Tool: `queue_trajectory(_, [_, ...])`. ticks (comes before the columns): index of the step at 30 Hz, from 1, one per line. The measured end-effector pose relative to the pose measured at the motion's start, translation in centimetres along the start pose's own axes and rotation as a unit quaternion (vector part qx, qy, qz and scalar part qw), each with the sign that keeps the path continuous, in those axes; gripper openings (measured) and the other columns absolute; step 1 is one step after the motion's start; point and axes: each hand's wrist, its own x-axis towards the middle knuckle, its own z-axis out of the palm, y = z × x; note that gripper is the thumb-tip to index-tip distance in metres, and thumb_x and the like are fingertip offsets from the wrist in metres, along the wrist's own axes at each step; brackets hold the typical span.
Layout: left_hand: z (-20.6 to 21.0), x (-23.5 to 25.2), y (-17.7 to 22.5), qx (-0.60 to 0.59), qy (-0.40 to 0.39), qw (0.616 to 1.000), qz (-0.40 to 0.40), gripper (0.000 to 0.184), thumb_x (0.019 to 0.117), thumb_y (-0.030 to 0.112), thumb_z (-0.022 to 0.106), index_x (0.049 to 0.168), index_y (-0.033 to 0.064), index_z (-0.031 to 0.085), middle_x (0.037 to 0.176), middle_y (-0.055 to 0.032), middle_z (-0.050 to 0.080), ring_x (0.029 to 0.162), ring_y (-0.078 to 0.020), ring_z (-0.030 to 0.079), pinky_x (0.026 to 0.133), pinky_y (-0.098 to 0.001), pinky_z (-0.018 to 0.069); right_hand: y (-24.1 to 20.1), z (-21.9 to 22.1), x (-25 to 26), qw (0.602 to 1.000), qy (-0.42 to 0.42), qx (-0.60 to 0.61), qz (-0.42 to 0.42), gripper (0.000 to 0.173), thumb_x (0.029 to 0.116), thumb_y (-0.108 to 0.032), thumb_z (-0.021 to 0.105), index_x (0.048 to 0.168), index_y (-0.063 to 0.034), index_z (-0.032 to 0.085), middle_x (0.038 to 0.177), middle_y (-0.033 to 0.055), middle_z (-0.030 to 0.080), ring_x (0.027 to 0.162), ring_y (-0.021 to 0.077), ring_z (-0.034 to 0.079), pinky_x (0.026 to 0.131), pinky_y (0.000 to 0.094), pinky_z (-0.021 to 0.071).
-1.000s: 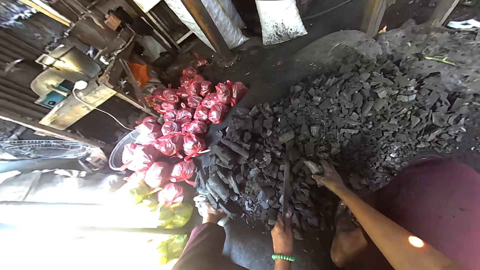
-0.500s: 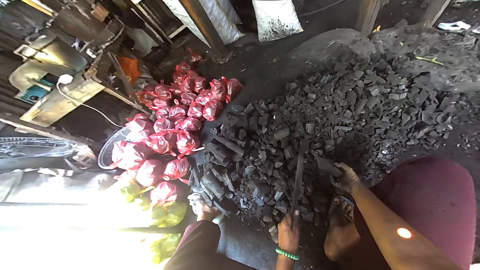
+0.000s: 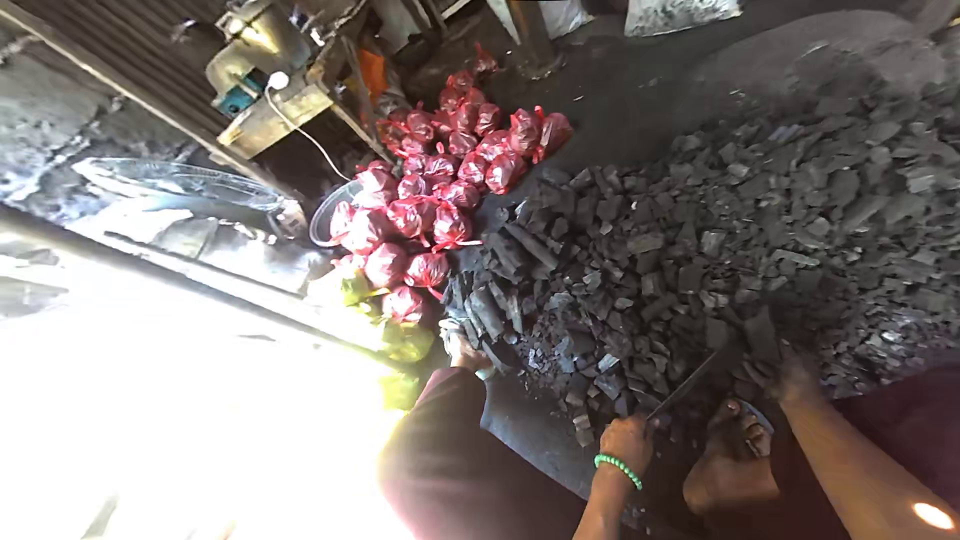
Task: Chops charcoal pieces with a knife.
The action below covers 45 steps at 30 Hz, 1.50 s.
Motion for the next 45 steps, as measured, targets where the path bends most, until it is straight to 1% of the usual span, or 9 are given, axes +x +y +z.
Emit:
queue_trajectory(6, [-1.0, -0.8, -0.5, -0.006, 0.010, 1.000, -0.019, 0.047, 0.1118, 0.036, 0.038, 0.134, 0.0016, 0.061, 0.126, -0.0247, 0.066, 0.120, -0.0398, 0.063, 0.104, -0.0581, 0.0459, -0.2, 0.4, -1.0, 0.988, -0.082, -0.132, -0.012, 0.068, 0.1077, -0.053, 0.041, 0.158, -0.0090, 0.030, 0.152, 0.0263, 0.043, 0.128, 0.0393, 0.054, 0.101, 0.0528, 0.0483])
queue_trajectory(9, [-1.1, -0.9, -0.8, -0.010, 0.013, 1.000, -0.007, 0.047, 0.1116, 0.036, 0.040, 0.132, 0.0001, 0.062, 0.125, -0.0251, 0.066, 0.119, -0.0395, 0.063, 0.105, -0.0570, 0.0458, 0.3, 0.5, -0.5, 0.951, -0.110, -0.269, -0.104, 0.071, 0.0988, -0.030, 0.071, 0.156, -0.0068, 0.036, 0.146, 0.0293, 0.050, 0.127, 0.0438, 0.055, 0.101, 0.0594, 0.0492])
queue_trajectory(12, [-1.5, -1.7, -0.7, 0.000, 0.024, 1.000, -0.018, 0.046, 0.1114, 0.035, 0.040, 0.133, 0.0012, 0.062, 0.126, -0.0247, 0.066, 0.120, -0.0398, 0.063, 0.105, -0.0569, 0.0455, 0.6, 0.7, 0.2, 0.928, -0.108, -0.328, -0.137, 0.067, 0.0967, -0.014, 0.073, 0.154, -0.0052, 0.040, 0.148, 0.0295, 0.049, 0.133, 0.0453, 0.052, 0.106, 0.0608, 0.0456])
queue_trajectory(17, [-2.8, -5.2, -0.2, -0.030, 0.048, 0.997, -0.052, 0.045, 0.1113, 0.034, 0.042, 0.131, -0.0002, 0.063, 0.119, -0.0253, 0.068, 0.113, -0.0402, 0.065, 0.101, -0.0574, 0.0471, -0.3, 2.9, -2.4, 0.963, -0.162, -0.209, -0.053, 0.050, 0.1065, -0.011, 0.054, 0.154, -0.0051, 0.039, 0.138, 0.0264, 0.055, 0.110, 0.0350, 0.065, 0.091, 0.0469, 0.0547])
queue_trajectory(23, [-6.2, -8.7, -1.4, -0.095, 0.155, 0.982, -0.055, 0.039, 0.1104, 0.027, 0.046, 0.118, -0.0061, 0.066, 0.095, -0.0211, 0.068, 0.084, -0.0317, 0.066, 0.083, -0.0499, 0.0523, -0.1, 6.8, -5.8, 0.892, -0.332, -0.287, -0.107, 0.053, 0.1036, -0.011, 0.060, 0.153, -0.0024, 0.042, 0.144, 0.0239, 0.054, 0.121, 0.0341, 0.063, 0.100, 0.0472, 0.0544])
queue_trajectory(30, [-5.5, -8.0, -1.8, -0.220, 0.243, 0.945, 0.003, 0.032, 0.1092, 0.021, 0.048, 0.110, -0.0076, 0.063, 0.067, -0.0043, 0.052, 0.054, -0.0119, 0.049, 0.057, -0.0309, 0.0470, -0.3, 5.0, -3.9, 0.986, -0.157, -0.019, -0.060, 0.037, 0.1054, -0.014, 0.052, 0.140, -0.0048, 0.047, 0.112, 0.0126, 0.060, 0.085, 0.0186, 0.065, 0.075, 0.0352, 0.0573])
queue_trajectory(36, [-2.7, -5.0, 1.1, -0.225, 0.161, 0.960, 0.047, 0.034, 0.1094, 0.023, 0.048, 0.111, -0.0063, 0.065, 0.074, -0.0074, 0.058, 0.060, -0.0145, 0.053, 0.062, -0.0339, 0.0491, 1.1, 0.2, -1.2, 0.978, -0.025, -0.183, -0.092, 0.043, 0.1066, -0.016, 0.057, 0.145, 0.0011, 0.048, 0.133, 0.0300, 0.056, 0.108, 0.0372, 0.062, 0.091, 0.0499, 0.0524])
queue_trajectory(40, [-1.4, -3.7, 2.6, -0.146, 0.154, 0.973, 0.089, 0.036, 0.1089, 0.024, 0.049, 0.112, -0.0075, 0.066, 0.082, -0.0154, 0.064, 0.071, -0.0233, 0.061, 0.073, -0.0416, 0.0524, 0.1, 1.1, -2.1, 0.895, -0.122, -0.392, -0.172, 0.045, 0.1033, -0.012, 0.062, 0.145, 0.0035, 0.053, 0.141, 0.0296, 0.056, 0.131, 0.0424, 0.055, 0.112, 0.0550, 0.0416])
queue_trajectory(45, [-1.9, -3.6, 4.7, -0.033, 0.149, 0.983, 0.102, 0.041, 0.1098, 0.028, 0.046, 0.118, -0.0065, 0.067, 0.096, -0.0247, 0.070, 0.092, -0.0393, 0.069, 0.087, -0.0550, 0.0527, -0.9, 1.9, -1.9, 0.816, -0.084, -0.541, -0.187, 0.045, 0.1039, -0.013, 0.061, 0.146, 0.0001, 0.054, 0.145, 0.0306, 0.053, 0.137, 0.0478, 0.049, 0.115, 0.0593, 0.0366])
